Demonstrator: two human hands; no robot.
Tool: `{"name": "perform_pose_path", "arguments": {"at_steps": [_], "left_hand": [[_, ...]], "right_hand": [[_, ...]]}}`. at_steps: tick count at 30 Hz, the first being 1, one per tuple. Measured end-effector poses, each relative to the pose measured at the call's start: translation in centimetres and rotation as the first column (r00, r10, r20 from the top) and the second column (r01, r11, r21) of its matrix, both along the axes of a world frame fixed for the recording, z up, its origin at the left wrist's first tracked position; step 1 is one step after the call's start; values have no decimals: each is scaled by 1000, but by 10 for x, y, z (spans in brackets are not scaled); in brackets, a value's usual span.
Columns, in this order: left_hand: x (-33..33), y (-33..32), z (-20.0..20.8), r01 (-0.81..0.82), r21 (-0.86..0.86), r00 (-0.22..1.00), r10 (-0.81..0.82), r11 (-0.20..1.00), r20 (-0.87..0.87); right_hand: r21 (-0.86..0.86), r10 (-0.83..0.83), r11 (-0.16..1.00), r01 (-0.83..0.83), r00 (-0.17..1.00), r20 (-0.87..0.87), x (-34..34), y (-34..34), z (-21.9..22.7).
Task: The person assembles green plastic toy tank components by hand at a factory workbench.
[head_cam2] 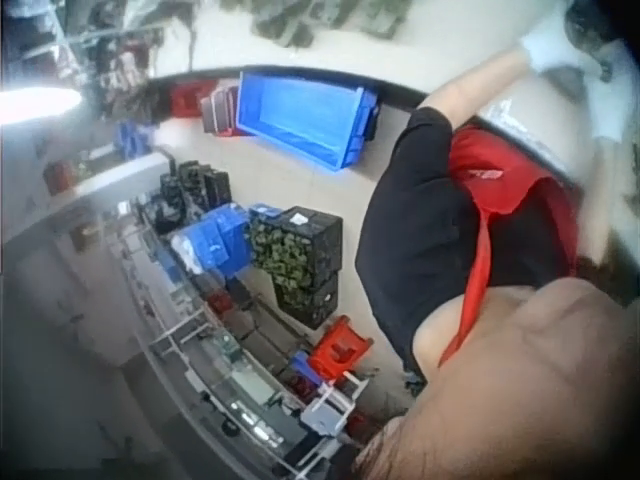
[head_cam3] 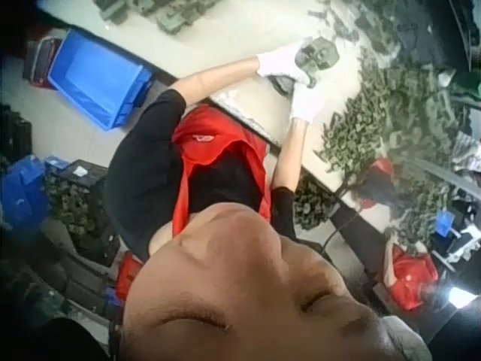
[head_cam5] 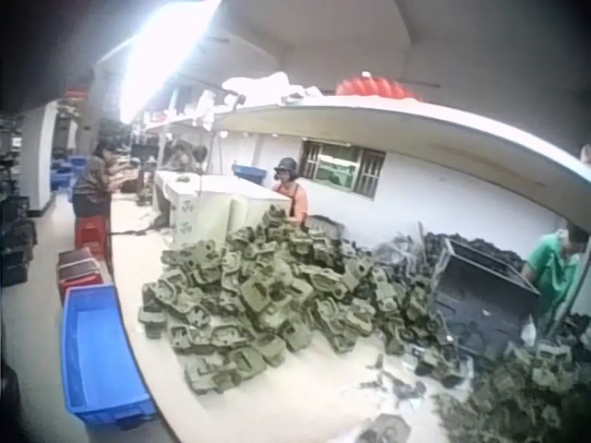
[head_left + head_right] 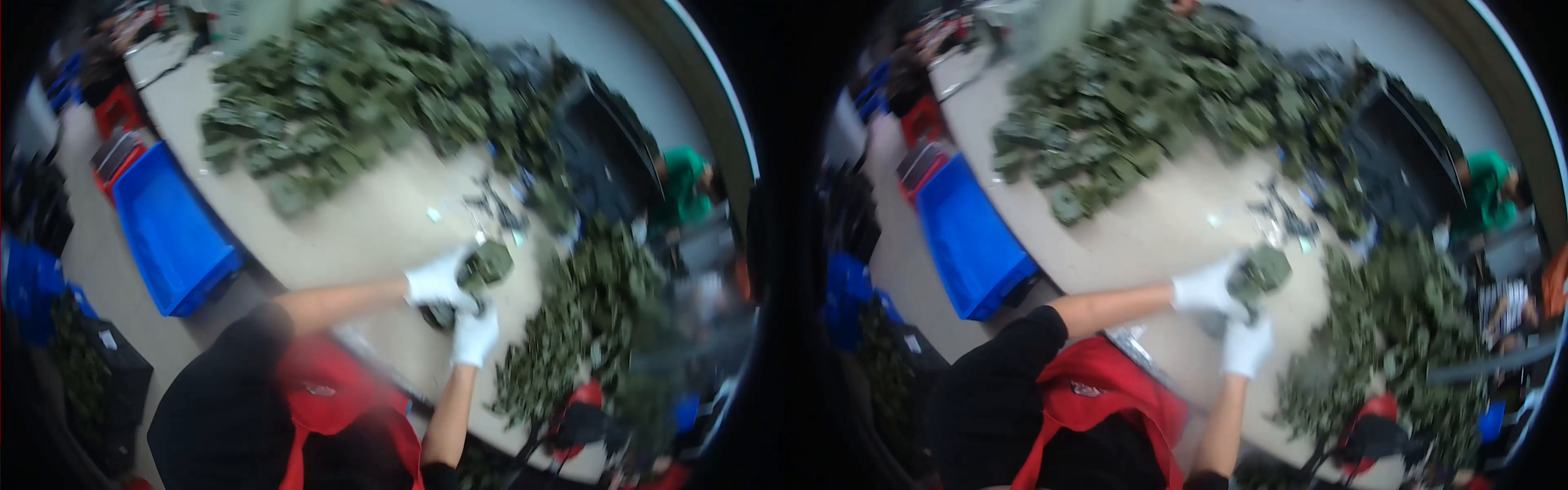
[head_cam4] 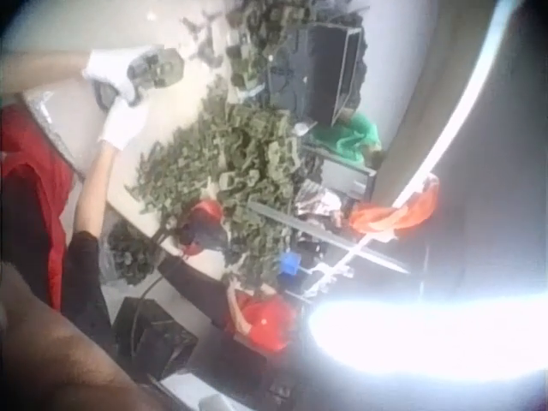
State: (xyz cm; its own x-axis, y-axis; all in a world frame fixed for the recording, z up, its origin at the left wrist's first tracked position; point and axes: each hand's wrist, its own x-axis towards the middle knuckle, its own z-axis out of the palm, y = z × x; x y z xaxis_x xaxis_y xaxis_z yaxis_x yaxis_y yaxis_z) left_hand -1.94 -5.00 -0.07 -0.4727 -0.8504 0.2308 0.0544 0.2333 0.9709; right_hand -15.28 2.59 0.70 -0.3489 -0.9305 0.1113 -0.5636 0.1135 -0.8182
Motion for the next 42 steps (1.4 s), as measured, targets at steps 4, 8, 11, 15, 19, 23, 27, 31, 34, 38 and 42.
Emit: {"name": "perform_pose_path", "arguments": {"at_steps": [4,8,11,15,19,23,27,31,34,38,42], "left_hand": [[10,-9,-1,198,120,972,-179,973,-151],[15,-4,11,240,279,970,-220,930,-100],[29,-18,5,344,356,920,-237,869,-311],[24,-15,-5,427,353,847,-231,832,-479],[13,-5,17,481,470,778,-114,740,-617],[40,-16,-7,553,444,694,-95,705,-714],[23,6,13,321,624,881,17,712,-473],[-1,28,11,423,611,891,-186,669,-414],[-12,32,5,398,598,891,-137,696,-433],[-12,21,-16,232,608,912,47,760,-407],[-12,26,-19,168,600,888,145,782,-437]], "right_hand": [[180,123,976,-120,992,-1,1,-6,28],[248,218,950,-190,972,-91,-38,-13,11],[275,205,879,-389,830,518,-75,-10,15],[346,144,936,-65,968,-208,-62,-29,24],[228,179,968,-107,930,-321,-27,-45,39],[228,64,973,35,908,-414,-40,-46,55],[47,-206,913,405,557,-805,-128,-39,33],[124,-80,951,284,611,-788,-156,-37,23],[153,-209,904,400,725,-656,-156,-36,34],[-70,-340,939,337,940,-31,-97,-15,49],[-150,-89,984,91,996,19,-31,9,41]]}}
